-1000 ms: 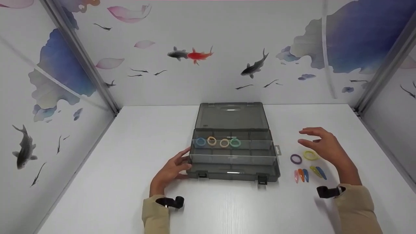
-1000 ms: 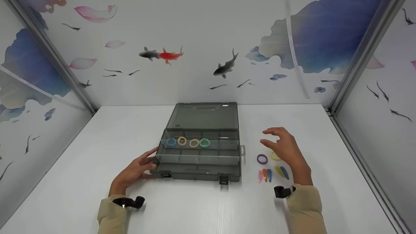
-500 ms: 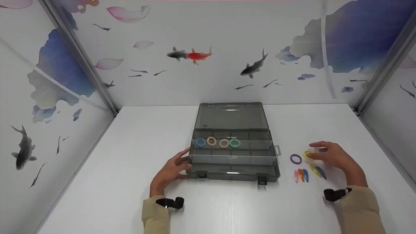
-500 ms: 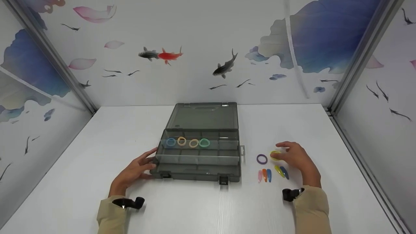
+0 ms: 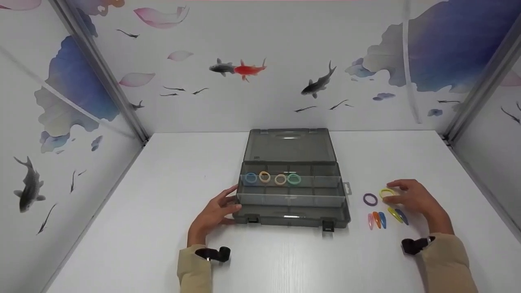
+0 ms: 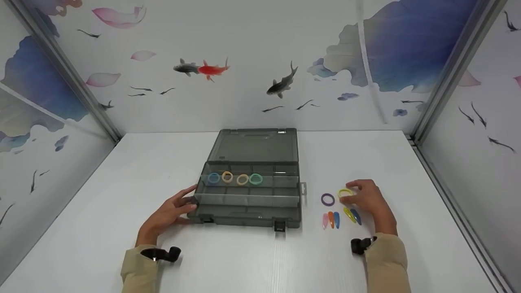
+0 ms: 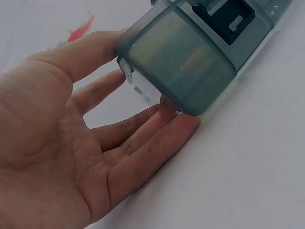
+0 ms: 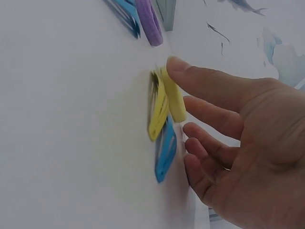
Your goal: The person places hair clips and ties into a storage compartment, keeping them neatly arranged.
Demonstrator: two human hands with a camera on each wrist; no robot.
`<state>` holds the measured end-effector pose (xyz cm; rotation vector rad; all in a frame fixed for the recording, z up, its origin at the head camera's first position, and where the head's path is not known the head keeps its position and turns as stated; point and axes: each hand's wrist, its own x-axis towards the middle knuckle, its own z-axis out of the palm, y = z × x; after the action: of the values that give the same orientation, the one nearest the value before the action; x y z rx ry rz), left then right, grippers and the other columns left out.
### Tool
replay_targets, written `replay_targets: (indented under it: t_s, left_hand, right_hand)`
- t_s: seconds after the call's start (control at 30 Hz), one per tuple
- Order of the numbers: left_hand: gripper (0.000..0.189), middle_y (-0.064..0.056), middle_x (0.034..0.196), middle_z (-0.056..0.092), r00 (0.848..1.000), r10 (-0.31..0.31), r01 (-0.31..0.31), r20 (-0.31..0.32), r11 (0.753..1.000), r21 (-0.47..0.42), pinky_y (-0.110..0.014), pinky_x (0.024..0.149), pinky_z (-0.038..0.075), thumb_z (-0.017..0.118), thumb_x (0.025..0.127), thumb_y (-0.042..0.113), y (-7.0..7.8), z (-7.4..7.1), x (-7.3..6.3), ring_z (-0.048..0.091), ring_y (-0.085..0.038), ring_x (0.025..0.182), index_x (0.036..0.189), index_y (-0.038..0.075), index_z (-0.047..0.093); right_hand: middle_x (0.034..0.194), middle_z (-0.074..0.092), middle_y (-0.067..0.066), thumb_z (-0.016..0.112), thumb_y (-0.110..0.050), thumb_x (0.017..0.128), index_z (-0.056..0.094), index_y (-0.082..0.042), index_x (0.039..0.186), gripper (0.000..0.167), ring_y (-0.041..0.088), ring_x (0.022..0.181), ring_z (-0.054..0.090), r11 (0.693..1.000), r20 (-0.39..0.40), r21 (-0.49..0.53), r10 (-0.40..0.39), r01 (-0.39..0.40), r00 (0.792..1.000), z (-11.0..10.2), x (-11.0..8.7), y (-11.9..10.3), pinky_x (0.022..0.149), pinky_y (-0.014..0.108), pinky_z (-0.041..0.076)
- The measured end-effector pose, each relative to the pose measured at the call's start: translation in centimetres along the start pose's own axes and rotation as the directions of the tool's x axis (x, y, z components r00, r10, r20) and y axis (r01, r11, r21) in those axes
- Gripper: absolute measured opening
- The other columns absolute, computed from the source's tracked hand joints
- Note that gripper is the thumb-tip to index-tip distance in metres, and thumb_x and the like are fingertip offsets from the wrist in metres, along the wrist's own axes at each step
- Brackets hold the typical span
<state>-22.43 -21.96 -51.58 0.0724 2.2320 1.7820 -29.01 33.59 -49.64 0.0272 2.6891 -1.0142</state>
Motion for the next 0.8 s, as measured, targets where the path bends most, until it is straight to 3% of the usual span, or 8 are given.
replay_targets:
  t_s: [0.4, 0.8]
  left_hand:
    - [0.071, -0.025, 0.159, 0.034, 1.0, 0.001, -0.001, -0.009, 1.0, -0.01, -0.054, 0.096, 0.055, 0.067, 0.095, 0.021, 0.02, 0.02, 0.17, 0.047, -0.043, 0.138, 0.157, 0.024, 0.033]
    - [0.072, -0.024, 0.158, 0.037, 1.0, -0.007, 0.007, -0.012, 1.0, -0.012, -0.055, 0.096, 0.054, 0.068, 0.094, 0.021, -0.09, 0.19, 0.37, 0.049, -0.04, 0.136, 0.157, 0.025, 0.034]
  right_hand:
    - [0.151, 0.023, 0.042, 0.075, -0.028, 0.088, 0.052, 0.003, 0.138, 0.063, 0.059, 0.139, 0.023, 1.0, 0.001, 0.0, 0.008, -0.008, 1.0, 0.21, 0.06, -0.35, 0.113, 0.072, 0.024]
    - [0.15, 0.026, 0.04, 0.069, -0.025, 0.093, 0.054, 0.005, 0.13, 0.05, 0.058, 0.137, 0.026, 1.0, -0.018, -0.027, -0.01, 0.009, 1.0, 0.28, -0.04, -0.23, 0.113, 0.07, 0.027]
